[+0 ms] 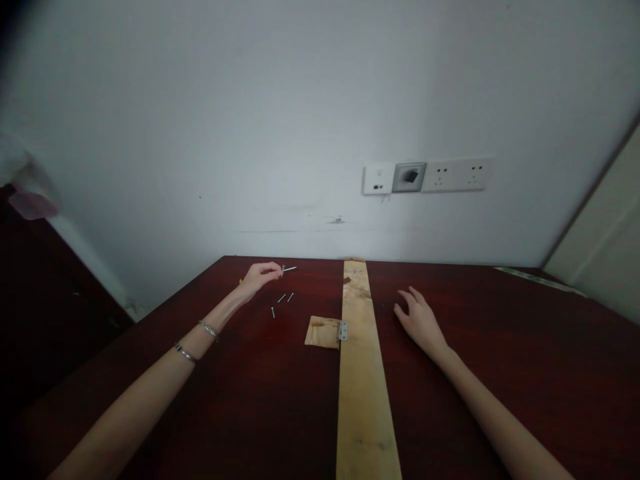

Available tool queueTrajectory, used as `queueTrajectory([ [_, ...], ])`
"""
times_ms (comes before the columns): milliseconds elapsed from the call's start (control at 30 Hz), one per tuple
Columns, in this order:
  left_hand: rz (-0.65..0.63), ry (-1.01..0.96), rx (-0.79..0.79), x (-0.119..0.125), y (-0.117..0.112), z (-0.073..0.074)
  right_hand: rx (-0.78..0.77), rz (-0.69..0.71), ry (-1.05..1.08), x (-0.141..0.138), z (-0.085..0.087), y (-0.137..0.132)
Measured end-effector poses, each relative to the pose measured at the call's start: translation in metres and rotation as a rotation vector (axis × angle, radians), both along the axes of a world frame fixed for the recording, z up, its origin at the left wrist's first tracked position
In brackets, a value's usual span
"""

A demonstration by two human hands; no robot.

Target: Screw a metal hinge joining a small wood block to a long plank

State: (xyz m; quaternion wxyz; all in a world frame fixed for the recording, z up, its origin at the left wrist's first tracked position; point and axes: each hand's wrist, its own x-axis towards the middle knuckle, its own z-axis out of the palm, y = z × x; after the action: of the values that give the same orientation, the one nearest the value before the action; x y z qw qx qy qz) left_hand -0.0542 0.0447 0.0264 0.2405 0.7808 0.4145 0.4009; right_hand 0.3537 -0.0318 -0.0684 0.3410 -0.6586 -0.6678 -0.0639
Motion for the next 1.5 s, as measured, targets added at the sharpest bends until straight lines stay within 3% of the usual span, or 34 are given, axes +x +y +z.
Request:
queueTrajectory([
  [67,-0.068,-0.072,0.002,0.018,-0.008,0.003,0.17,0.073,0.185,-0.014,0.021,-0.004],
  [133,-0.151,-0.14,-0.003,0.036,-0.017,0.006,0.244,0.174,0.382,-0.034,0.045,-0.01],
  [267,-0.359,-0.289,-0.027,0.071,-0.036,0.011,0.178,0.418,0.705,-0.081,0.082,-0.027],
  [433,-0.457,-0.323,0.001,0.097,-0.056,0.011,0.053,0.524,0.871,-0.109,0.098,-0.046],
  [600,-0.476,-0.303,0.016,0.106,-0.067,-0.001,-0.067,0.572,0.867,-0.113,0.099,-0.051],
  [733,-0.472,-0.254,0.031,0.109,-0.072,-0.008,-0.07,0.576,0.855,-0.119,0.09,-0.05],
  [1300,-0.462,-0.163,0.025,0.112,-0.076,-0.005,-0.015,0.567,0.791,-0.117,0.079,-0.045],
  [1500,-0.327,-0.245,-0.005,0.102,-0.058,-0.008,-0.067,0.473,0.655,-0.099,0.057,-0.03],
])
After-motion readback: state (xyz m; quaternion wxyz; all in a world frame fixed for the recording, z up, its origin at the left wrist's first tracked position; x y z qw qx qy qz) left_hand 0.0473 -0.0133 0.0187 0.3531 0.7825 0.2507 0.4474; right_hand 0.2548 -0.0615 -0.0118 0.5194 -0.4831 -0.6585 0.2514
